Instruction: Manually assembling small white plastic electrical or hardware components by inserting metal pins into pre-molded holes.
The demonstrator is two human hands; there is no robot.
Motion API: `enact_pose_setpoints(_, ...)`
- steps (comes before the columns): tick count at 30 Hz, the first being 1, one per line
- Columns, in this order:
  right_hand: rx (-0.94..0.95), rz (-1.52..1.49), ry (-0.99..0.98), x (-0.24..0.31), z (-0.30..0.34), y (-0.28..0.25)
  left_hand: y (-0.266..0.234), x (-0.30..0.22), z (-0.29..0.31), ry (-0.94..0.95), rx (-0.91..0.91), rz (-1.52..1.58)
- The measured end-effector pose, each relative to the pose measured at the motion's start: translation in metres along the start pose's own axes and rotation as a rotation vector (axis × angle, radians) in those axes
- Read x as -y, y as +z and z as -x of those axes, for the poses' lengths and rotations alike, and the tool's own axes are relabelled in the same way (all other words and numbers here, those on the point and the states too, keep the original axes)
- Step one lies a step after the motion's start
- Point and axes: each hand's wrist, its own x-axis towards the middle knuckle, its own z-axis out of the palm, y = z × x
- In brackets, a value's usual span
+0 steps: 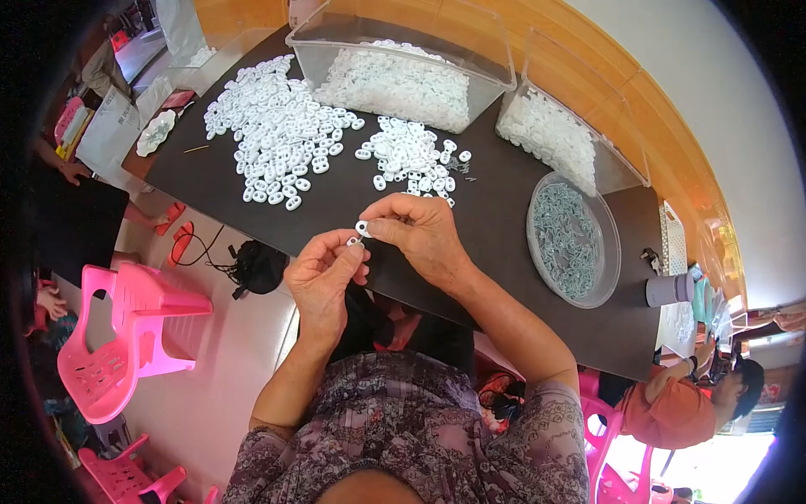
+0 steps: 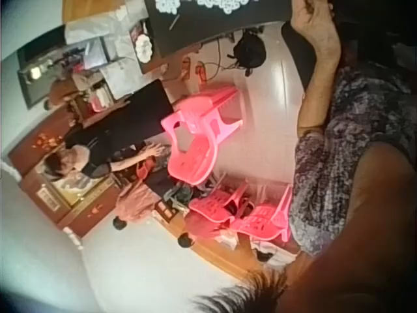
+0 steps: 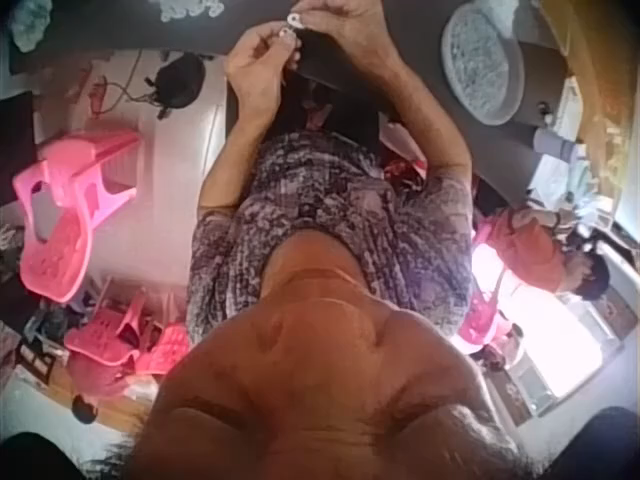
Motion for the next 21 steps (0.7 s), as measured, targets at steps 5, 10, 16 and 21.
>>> enact_pose_setpoints(5,-0.038,0.068,-0.05,0.001,0.0,0.005,0.0,0.0,-0.002,0.073,0.004,0.004)
enact_pose_setpoints(10,-0.063,0.084,-0.061,0.0,0.005,0.006,0.004,0.001,0.001,0.101,0.0,0.009)
enact_pose_setpoints(16,-0.087,0.103,-0.097,-0.003,0.01,0.012,0.003,0.005,0.003,0.136,0.009,-0.016)
enact_pose_setpoints(21,-0.076,0.157,-0.109,-0.005,0.014,0.011,0.003,0.005,0.003,0.134,0.01,0.009)
